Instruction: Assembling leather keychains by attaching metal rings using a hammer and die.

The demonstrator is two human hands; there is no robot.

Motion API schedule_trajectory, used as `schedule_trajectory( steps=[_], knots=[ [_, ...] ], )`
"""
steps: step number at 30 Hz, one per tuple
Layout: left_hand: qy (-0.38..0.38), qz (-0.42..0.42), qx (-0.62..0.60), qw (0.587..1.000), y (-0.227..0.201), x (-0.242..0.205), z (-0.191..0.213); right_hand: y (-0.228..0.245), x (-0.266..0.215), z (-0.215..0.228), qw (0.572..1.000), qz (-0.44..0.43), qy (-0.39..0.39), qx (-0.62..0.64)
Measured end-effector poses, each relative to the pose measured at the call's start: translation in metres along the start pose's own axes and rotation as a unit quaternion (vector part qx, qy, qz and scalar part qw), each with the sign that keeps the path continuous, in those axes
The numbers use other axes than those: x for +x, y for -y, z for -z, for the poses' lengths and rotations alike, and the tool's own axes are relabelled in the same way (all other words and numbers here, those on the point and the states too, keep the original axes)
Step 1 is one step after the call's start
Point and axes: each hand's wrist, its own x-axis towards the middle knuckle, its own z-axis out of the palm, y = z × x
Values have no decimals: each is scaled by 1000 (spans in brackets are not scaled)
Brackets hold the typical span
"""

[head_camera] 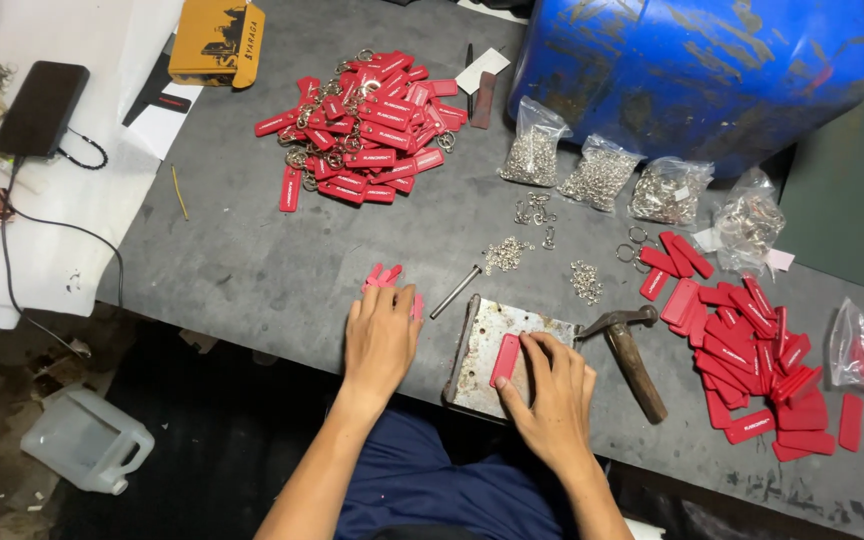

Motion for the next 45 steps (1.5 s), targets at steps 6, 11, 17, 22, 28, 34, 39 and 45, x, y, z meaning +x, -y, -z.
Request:
schedule_trajectory(
  steps=[6, 11, 17, 22, 28, 34, 39, 45],
  knots=[
    [2, 1, -51, 999, -10, 5, 3, -6, -3, -4, 996, 4, -69, 53],
    [-24, 1, -213, 977, -28, 7, 24, 4, -1, 14, 978, -16, -123, 169],
    [82, -67, -361, 926, -80, -2, 43, 28, 8, 36, 965, -31, -70, 250],
    [177, 57, -489, 852, -104, -9, 38, 24, 4, 29, 910, -216, -27, 353],
    [173, 83, -459, 868, -109, -18, 34, 14, -7, 21, 771, -290, -30, 566],
    [202, 129, -447, 862, -107, -18, 33, -2, -14, 19, 784, -292, -72, 543],
    [208, 138, -442, 862, -108, -17, 41, 1, -14, 26, 760, -312, -66, 566],
    [225, 142, -449, 853, -107, -20, 37, -4, -21, 19, 776, -289, -30, 560]
  ],
)
